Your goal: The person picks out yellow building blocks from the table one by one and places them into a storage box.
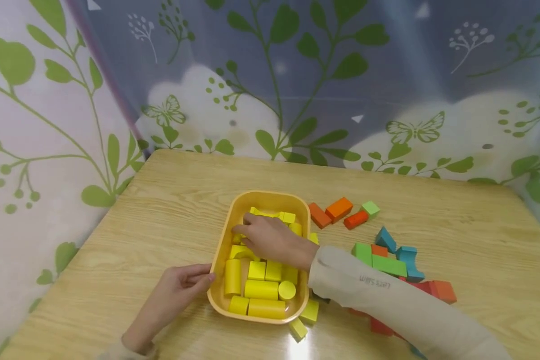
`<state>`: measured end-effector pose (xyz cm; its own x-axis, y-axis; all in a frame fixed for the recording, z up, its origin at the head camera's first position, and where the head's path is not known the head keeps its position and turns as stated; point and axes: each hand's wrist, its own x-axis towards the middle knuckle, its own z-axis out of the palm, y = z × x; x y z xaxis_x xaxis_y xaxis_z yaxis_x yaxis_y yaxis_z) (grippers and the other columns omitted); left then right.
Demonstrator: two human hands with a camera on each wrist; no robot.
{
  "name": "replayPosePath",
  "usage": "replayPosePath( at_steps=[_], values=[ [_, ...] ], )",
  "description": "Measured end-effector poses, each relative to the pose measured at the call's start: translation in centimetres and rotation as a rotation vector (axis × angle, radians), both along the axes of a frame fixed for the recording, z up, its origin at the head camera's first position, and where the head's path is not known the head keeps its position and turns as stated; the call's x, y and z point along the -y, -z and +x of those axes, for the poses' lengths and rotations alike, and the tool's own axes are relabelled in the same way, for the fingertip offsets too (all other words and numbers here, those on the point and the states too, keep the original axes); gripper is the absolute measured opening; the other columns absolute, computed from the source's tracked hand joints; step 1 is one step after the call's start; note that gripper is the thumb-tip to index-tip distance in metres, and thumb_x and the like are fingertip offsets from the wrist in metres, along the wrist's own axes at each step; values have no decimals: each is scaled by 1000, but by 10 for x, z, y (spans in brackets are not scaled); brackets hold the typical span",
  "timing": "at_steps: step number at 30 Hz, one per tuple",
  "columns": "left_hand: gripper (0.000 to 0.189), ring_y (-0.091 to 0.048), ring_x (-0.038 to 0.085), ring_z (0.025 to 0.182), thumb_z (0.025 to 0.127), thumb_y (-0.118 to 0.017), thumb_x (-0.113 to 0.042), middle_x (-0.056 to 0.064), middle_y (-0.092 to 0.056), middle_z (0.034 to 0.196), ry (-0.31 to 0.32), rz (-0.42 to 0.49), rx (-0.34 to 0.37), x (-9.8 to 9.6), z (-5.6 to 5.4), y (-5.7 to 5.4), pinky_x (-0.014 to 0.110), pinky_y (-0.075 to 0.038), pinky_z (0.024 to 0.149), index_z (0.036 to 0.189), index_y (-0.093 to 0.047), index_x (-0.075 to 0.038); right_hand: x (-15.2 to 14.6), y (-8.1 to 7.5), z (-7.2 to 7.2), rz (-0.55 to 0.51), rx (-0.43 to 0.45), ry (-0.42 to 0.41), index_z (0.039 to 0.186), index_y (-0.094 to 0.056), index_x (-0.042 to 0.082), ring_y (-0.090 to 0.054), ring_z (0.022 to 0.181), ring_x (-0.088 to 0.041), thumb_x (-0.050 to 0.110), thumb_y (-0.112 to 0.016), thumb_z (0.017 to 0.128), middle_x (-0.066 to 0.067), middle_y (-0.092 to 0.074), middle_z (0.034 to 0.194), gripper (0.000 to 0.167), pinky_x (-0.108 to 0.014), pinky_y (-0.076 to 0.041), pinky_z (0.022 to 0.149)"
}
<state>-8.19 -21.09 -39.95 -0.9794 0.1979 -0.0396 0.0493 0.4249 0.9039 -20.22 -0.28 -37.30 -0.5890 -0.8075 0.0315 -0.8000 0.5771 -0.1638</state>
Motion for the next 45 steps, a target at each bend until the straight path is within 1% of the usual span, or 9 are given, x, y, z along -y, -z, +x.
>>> replayPosePath(
  at_steps=[11, 17, 21, 24, 29, 32, 36, 41, 45],
  values=[
    [40, -70, 25, 92, 96, -61, -19, 24, -68, 110, -21, -34, -1, -2, 0, -2, 30, -59, 78, 120, -59, 13, -7, -2, 2, 126, -63, -67, 139, -52, 17, -58, 103, -23, 17, -58, 98, -6, -55, 132, 42, -31, -54, 86],
    [40, -70, 27, 92, 96, -61, -18, 24, -69, 107, -17, -14, 6, -3, 0, -1, 30, -59, 78, 119, -59, 14, -12, -4, 3, 148, 17, -106, 140, -53, 20, -54, 113, -24, 8, -56, 98, -2, -53, 139, 44, -35, -49, 98],
    [41, -70, 27, 92, 97, -61, -19, 24, -68, 107, -5, -11, 3, -4, 0, 0, 30, -59, 78, 120, -58, 15, -25, -11, 0, 81, 115, -66, 144, -46, 17, -52, 120, -23, -3, -53, 94, -4, -50, 143, 55, -35, -45, 103],
    [41, -70, 26, 92, 97, -60, -19, 25, -67, 110, 6, -23, -14, -4, 0, 1, 30, -59, 77, 119, -59, 14, -49, -24, -5, -53, 133, -4, 140, -50, 10, -57, 115, -23, -6, -53, 93, -9, -54, 137, 49, -34, -52, 95],
    [39, -70, 26, 92, 97, -61, -20, 24, -67, 112, -8, -55, -32, -2, 0, 0, 30, -59, 77, 119, -60, 12, -102, -38, -8, -219, 56, 118, 104, -67, 3, -65, 85, -23, -7, -62, 88, -9, -68, 99, 20, -32, -57, 70],
    [39, -70, 26, 93, 96, -62, -21, 22, -68, 111, -35, -61, -11, -1, -1, -2, 31, -59, 78, 120, -61, 11, -124, -33, -5, -142, 108, 194, 100, -67, 3, -63, 82, -23, -4, -67, 85, -9, -67, 94, 16, -32, -56, 68],
    [39, -70, 26, 93, 96, -62, -20, 22, -68, 111, -42, -53, 8, -1, -1, -2, 31, -59, 78, 120, -61, 11, -130, -15, -2, 15, 204, 243, 114, -63, 2, -61, 91, -25, 5, -69, 87, -11, -64, 107, 28, -37, -56, 75],
    [39, -70, 26, 93, 97, -61, -19, 25, -66, 112, -4, -29, -14, -1, -1, 1, 30, -59, 78, 120, -60, 12, -121, 2, 0, 98, 115, 215, 125, -58, 5, -62, 90, -29, 15, -72, 87, -15, -58, 115, 41, -44, -57, 73],
    [38, -70, 26, 93, 97, -61, -19, 26, -65, 114, 2, -21, -28, 0, -2, 1, 29, -59, 78, 119, -61, 12, -120, -4, 0, 118, 126, 243, 123, -57, 4, -62, 93, -30, 13, -73, 86, -15, -60, 115, 41, -47, -57, 75]
  ],
)
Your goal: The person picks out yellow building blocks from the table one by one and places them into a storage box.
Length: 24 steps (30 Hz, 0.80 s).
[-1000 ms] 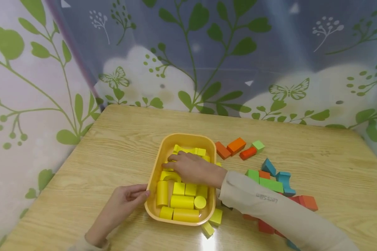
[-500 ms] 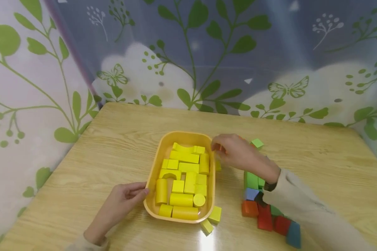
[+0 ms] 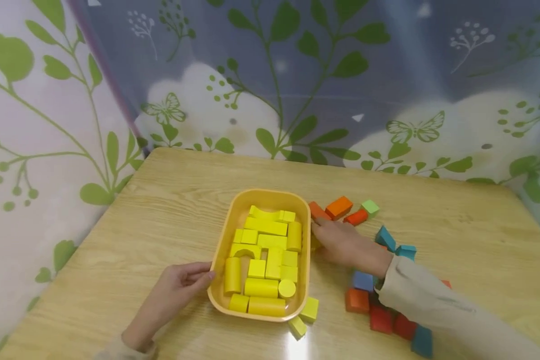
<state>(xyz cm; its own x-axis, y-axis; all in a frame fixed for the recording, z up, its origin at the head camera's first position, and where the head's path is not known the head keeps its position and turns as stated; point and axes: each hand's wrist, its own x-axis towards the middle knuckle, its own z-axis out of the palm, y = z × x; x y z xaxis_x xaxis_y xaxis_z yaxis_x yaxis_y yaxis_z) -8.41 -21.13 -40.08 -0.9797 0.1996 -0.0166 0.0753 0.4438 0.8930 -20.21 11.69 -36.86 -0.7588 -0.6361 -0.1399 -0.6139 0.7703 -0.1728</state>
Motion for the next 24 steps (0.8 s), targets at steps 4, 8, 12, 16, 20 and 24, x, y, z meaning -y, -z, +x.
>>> replayPosePath(
  at_steps=[4, 8, 12, 16, 20, 24],
  values=[
    [38, -70, 25, 93, 97, -61, -20, 26, -65, 114, -2, -10, -3, -1, 0, -2, 29, -59, 77, 118, -61, 11, -5, -28, 0, -81, 33, 69, 112, -61, 1, -60, 79, -21, 9, -74, 85, -11, -65, 100, 31, -35, -55, 67],
    [39, -70, 25, 94, 97, -61, -20, 26, -65, 114, -6, -10, 12, -1, 1, -3, 29, -59, 78, 119, -61, 12, 5, -54, 2, -223, -91, 9, 109, -65, -3, -57, 70, -16, 11, -75, 84, -12, -64, 97, 31, -29, -53, 63],
    [39, -70, 26, 94, 96, -61, -20, 26, -65, 114, -16, 2, 20, -1, 2, -2, 29, -59, 78, 119, -61, 12, 40, -52, 10, -198, -68, -66, 118, -62, -1, -59, 78, -16, 19, -73, 88, -12, -62, 109, 38, -27, -54, 68],
    [38, -70, 27, 95, 96, -61, -19, 26, -65, 114, -9, 18, 25, -2, 3, 0, 29, -59, 78, 119, -60, 12, 69, -33, 17, -113, -32, -122, 117, -63, 3, -62, 84, -16, 24, -73, 88, -9, -66, 108, 37, -27, -56, 71],
    [39, -70, 26, 94, 96, -61, -19, 26, -65, 114, -1, 14, 23, -2, 4, -1, 29, -59, 78, 119, -60, 12, 79, -21, 20, -74, -80, -235, 101, -67, 6, -60, 73, -13, 24, -74, 87, -4, -66, 87, 24, -24, -53, 64],
    [39, -70, 25, 94, 96, -62, -20, 25, -66, 113, -14, 5, 26, -2, 3, -4, 29, -59, 78, 119, -60, 12, 84, -19, 21, -23, -117, -351, 91, -70, 7, -54, 66, -12, 21, -75, 86, -1, -60, 78, 16, -23, -50, 61]
  ],
)
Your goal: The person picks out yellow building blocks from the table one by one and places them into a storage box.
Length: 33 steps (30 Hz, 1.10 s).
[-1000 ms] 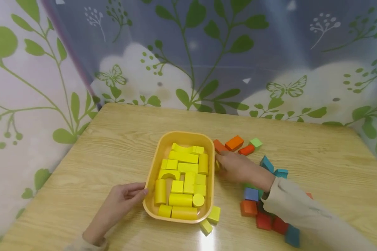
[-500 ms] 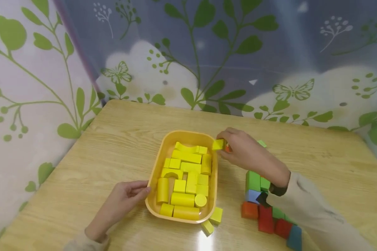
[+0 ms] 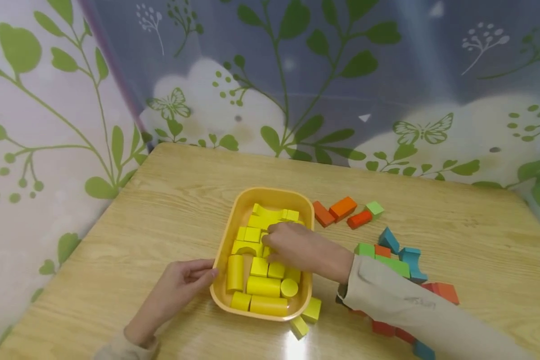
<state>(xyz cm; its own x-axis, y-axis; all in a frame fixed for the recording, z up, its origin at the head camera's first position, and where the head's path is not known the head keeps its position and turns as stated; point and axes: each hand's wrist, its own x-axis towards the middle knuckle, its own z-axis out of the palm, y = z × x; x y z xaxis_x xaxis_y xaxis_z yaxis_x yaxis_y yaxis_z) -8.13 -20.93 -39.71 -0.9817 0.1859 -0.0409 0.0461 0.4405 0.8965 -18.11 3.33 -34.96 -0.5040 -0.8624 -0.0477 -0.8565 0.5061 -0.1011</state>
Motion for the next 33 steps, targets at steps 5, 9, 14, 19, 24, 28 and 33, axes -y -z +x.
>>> replayPosePath(
  at_steps=[5, 9, 14, 19, 24, 28, 33],
  values=[
    [41, -70, 26, 95, 97, -61, -21, 25, -66, 113, 1, -3, 15, 0, 0, 0, 29, -59, 79, 120, -59, 13, 6, 0, 0, 64, 9, -21, 95, -70, 7, -59, 72, -12, 21, -77, 84, -1, -64, 83, 19, -24, -54, 68],
    [41, -70, 26, 95, 96, -61, -20, 24, -67, 112, -4, 5, 22, -1, 1, 0, 29, -59, 79, 120, -59, 13, 8, 2, -1, 84, 72, 53, 105, -63, 8, -61, 74, -12, 27, -77, 83, 0, -65, 83, 32, -23, -53, 65],
    [41, -70, 26, 93, 96, -61, -20, 24, -67, 111, 0, 2, 11, -1, 1, -1, 29, -59, 78, 120, -59, 13, -4, -6, 0, 72, 94, 149, 123, -58, 12, -64, 87, -16, 25, -74, 86, -4, -68, 101, 42, -27, -55, 71],
    [39, -70, 25, 92, 96, -61, -19, 25, -67, 111, 7, -1, -6, 0, 1, -1, 29, -59, 77, 119, -60, 13, -38, -25, 12, -89, 86, 226, 114, -64, 10, -64, 87, -17, 13, -74, 86, -5, -68, 106, 30, -28, -55, 68],
    [40, -70, 25, 92, 96, -62, -19, 24, -67, 111, 12, 1, -13, 0, 1, -2, 29, -59, 78, 119, -60, 13, -77, -26, 44, -220, 50, 316, 84, -59, 15, -54, 66, -6, 10, -79, 81, 8, -59, 77, 20, -18, -48, 56],
    [39, -70, 25, 92, 96, -62, -19, 25, -67, 111, 5, -12, -21, 0, 1, -3, 29, -59, 78, 118, -60, 13, -89, -5, 74, -217, 149, 333, 82, -59, 17, -50, 64, -2, 10, -79, 80, 11, -57, 77, 21, -17, -47, 55],
    [40, -70, 26, 93, 96, -62, -20, 25, -67, 111, -1, -17, -9, -1, 1, -1, 29, -59, 78, 119, -60, 12, -84, 25, 93, -181, 300, 381, 88, -62, 20, -46, 64, -1, 19, -76, 84, 16, -52, 76, 15, -17, -46, 56]
  ],
)
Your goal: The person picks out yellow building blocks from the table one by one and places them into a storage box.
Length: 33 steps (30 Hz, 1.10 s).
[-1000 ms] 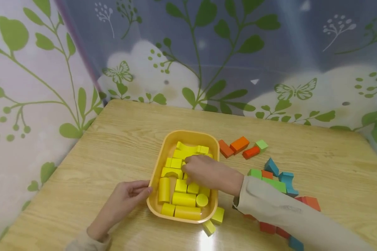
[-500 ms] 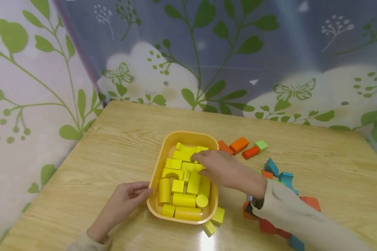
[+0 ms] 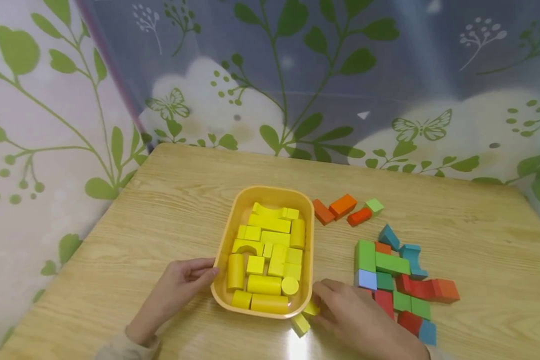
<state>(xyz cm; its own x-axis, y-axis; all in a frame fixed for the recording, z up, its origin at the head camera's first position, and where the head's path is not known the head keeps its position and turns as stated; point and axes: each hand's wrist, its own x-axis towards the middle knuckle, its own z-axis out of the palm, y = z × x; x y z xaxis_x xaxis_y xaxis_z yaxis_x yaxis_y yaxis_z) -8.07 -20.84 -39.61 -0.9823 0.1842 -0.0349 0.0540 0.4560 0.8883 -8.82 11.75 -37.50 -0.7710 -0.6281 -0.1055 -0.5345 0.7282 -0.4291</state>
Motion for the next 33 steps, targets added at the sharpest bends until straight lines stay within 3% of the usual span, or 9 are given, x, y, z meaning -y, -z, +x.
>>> replayPosePath(
  at_steps=[5, 10, 13, 15, 18, 22, 27, 30, 33],
  values=[
    [41, -70, 26, 93, 96, -61, -21, 24, -68, 110, 3, 0, 4, 0, -1, 0, 30, -59, 79, 119, -60, 13, -7, 2, -1, -24, -70, -5, 77, -56, 22, -42, 59, -1, 13, -76, 81, 16, -45, 69, 22, -16, -40, 51],
    [38, -70, 25, 93, 96, -62, -20, 24, -66, 113, 3, -8, -13, -1, -4, -2, 30, -59, 79, 118, -61, 11, -15, -42, -21, -20, -199, 14, 76, -54, 20, -47, 60, -3, 9, -79, 76, 13, -52, 70, 28, -16, -41, 48],
    [38, -70, 25, 93, 96, -61, -19, 24, -66, 113, 9, -3, -17, -2, -4, -2, 30, -59, 78, 118, -61, 12, 5, -70, -45, -62, -252, -9, 80, -57, 17, -53, 64, -6, 11, -80, 79, 9, -59, 73, 23, -18, -47, 53],
    [38, -70, 25, 93, 96, -62, -20, 24, -66, 113, 1, -5, -13, -1, -4, -1, 30, -59, 78, 118, -62, 12, 29, -76, -65, -111, -255, -53, 81, -59, 15, -56, 65, -7, 13, -79, 81, 7, -62, 75, 20, -19, -49, 54],
    [38, -70, 25, 93, 96, -62, -20, 24, -66, 113, -16, -8, 6, -1, -2, 2, 29, -59, 79, 118, -62, 11, 69, -64, -96, -132, -192, -79, 82, -60, 14, -49, 55, -6, 19, -76, 85, 4, -60, 68, 18, -19, -43, 48],
    [39, -70, 25, 93, 96, -62, -20, 25, -66, 112, -2, 10, 8, 0, 1, 5, 28, -59, 79, 118, -61, 12, 106, -31, -124, -110, -191, -48, 79, -58, 17, -36, 48, -8, 23, -74, 87, 5, -53, 62, 19, -20, -31, 44],
    [39, -70, 25, 94, 96, -62, -19, 25, -66, 113, 10, 32, 11, 0, 0, 4, 28, -59, 79, 119, -60, 12, 123, -3, -135, -62, -265, -62, 84, -55, 15, -43, 52, -9, 25, -72, 89, 4, -53, 65, 20, -20, -34, 43],
    [40, -70, 26, 94, 96, -61, -20, 25, -66, 112, 12, 31, 5, 1, -1, 3, 29, -59, 79, 118, -60, 13, 125, 2, -136, -54, -273, -141, 102, -58, 13, -48, 57, -10, 23, -67, 93, 2, -58, 70, 16, -19, -41, 48],
    [40, -70, 26, 94, 96, -61, -20, 25, -66, 112, 6, 21, 7, 2, -1, 3, 29, -59, 79, 118, -60, 13, 123, 0, -138, -40, -236, -222, 124, -55, 13, -55, 66, -10, 20, -63, 96, -1, -66, 83, 30, -21, -50, 60]
  ],
)
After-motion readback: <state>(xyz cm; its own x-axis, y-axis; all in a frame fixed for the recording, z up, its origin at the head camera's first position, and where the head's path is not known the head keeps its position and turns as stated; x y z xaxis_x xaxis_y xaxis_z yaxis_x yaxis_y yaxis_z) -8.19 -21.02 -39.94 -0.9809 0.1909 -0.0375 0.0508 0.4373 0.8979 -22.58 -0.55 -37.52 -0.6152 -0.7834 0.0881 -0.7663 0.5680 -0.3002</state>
